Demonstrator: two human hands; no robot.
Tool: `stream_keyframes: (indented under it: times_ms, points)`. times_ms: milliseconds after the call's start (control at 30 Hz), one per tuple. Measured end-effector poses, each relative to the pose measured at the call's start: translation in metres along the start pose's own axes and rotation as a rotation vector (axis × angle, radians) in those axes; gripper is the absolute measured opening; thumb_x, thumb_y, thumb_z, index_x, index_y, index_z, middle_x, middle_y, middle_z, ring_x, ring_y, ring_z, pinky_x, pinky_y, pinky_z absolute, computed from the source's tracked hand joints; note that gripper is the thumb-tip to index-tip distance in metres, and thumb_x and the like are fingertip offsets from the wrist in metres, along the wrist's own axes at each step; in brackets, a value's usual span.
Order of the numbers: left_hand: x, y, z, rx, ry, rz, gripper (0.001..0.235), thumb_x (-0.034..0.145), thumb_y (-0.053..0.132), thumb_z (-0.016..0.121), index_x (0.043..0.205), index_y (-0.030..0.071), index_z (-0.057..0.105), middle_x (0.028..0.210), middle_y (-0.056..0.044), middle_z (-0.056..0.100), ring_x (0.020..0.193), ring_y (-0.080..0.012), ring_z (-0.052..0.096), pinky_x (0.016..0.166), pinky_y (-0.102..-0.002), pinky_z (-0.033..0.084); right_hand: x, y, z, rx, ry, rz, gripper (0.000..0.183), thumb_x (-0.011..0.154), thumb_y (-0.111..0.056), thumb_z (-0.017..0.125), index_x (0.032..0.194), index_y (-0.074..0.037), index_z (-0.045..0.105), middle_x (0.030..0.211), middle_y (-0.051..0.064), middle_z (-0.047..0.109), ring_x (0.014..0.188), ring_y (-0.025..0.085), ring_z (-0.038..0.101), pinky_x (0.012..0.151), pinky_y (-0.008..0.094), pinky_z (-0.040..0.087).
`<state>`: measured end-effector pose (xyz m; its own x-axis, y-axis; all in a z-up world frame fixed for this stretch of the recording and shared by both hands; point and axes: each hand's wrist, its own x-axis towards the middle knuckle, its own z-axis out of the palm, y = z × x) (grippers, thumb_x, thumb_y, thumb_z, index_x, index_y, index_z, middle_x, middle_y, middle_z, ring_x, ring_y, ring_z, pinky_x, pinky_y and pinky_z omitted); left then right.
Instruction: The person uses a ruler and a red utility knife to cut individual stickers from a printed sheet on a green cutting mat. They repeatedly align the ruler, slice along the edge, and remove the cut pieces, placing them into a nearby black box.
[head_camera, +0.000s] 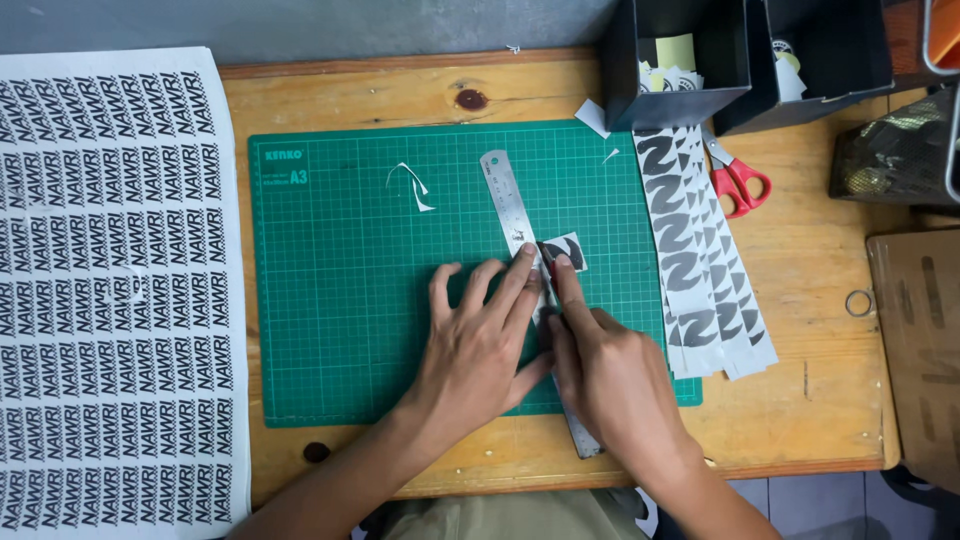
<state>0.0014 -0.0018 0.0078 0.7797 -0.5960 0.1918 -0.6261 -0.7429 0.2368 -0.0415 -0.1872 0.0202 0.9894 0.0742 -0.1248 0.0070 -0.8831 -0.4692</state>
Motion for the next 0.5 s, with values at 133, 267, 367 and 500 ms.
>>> stream_keyframes:
  times_ms: [133, 267, 367, 500]
  points:
    - [0.000, -0.001, -0.001, 0.002, 0.001, -0.004, 0.076, 0.091, 0.059, 0.085, 0.143, 0.007, 0.069, 0.172, -0.011, 0.057, 0.138, -0.0331, 0.060, 0.112, -0.064, 0.041, -0.009, -0.001, -0.001, -0.083, -0.035, 0.002, 0.069, 0.113, -0.026, 0.059, 0.179, -0.016, 0.042, 0.083, 0.015, 0.071, 0.047, 0.051, 0.062, 0.045, 0.061, 0.047]
    - [-0.003, 0.001, 0.004, 0.036, -0.008, -0.002, 0.082, 0.093, 0.068, 0.082, 0.147, 0.007, 0.069, 0.175, -0.011, 0.054, 0.139, -0.0326, 0.060, 0.113, -0.064, 0.042, -0.013, 0.004, -0.028, 0.087, -0.105, 0.060, 0.071, 0.110, -0.030, 0.061, 0.178, -0.020, 0.043, 0.110, 0.015, 0.078, 0.069, 0.051, 0.072, 0.056, 0.057, 0.052]
    - [-0.003, -0.001, 0.005, 0.024, 0.005, -0.019, 0.085, 0.094, 0.073, 0.083, 0.145, 0.006, 0.071, 0.174, -0.009, 0.056, 0.138, -0.0320, 0.061, 0.113, -0.065, 0.042, -0.010, 0.006, -0.049, 0.145, -0.036, 0.033, 0.068, 0.111, -0.027, 0.062, 0.176, -0.018, 0.044, 0.137, 0.017, 0.083, 0.092, 0.049, 0.080, 0.066, 0.053, 0.057]
    - [-0.003, -0.002, -0.001, -0.009, 0.052, -0.017, 0.081, 0.087, 0.074, 0.090, 0.131, 0.007, 0.073, 0.160, -0.010, 0.064, 0.133, -0.0329, 0.062, 0.111, -0.062, 0.042, 0.022, 0.009, -0.069, -0.069, 0.000, 0.078, 0.067, 0.118, -0.025, 0.053, 0.182, -0.026, 0.037, 0.106, 0.013, 0.064, 0.071, 0.057, 0.065, 0.054, 0.065, 0.047]
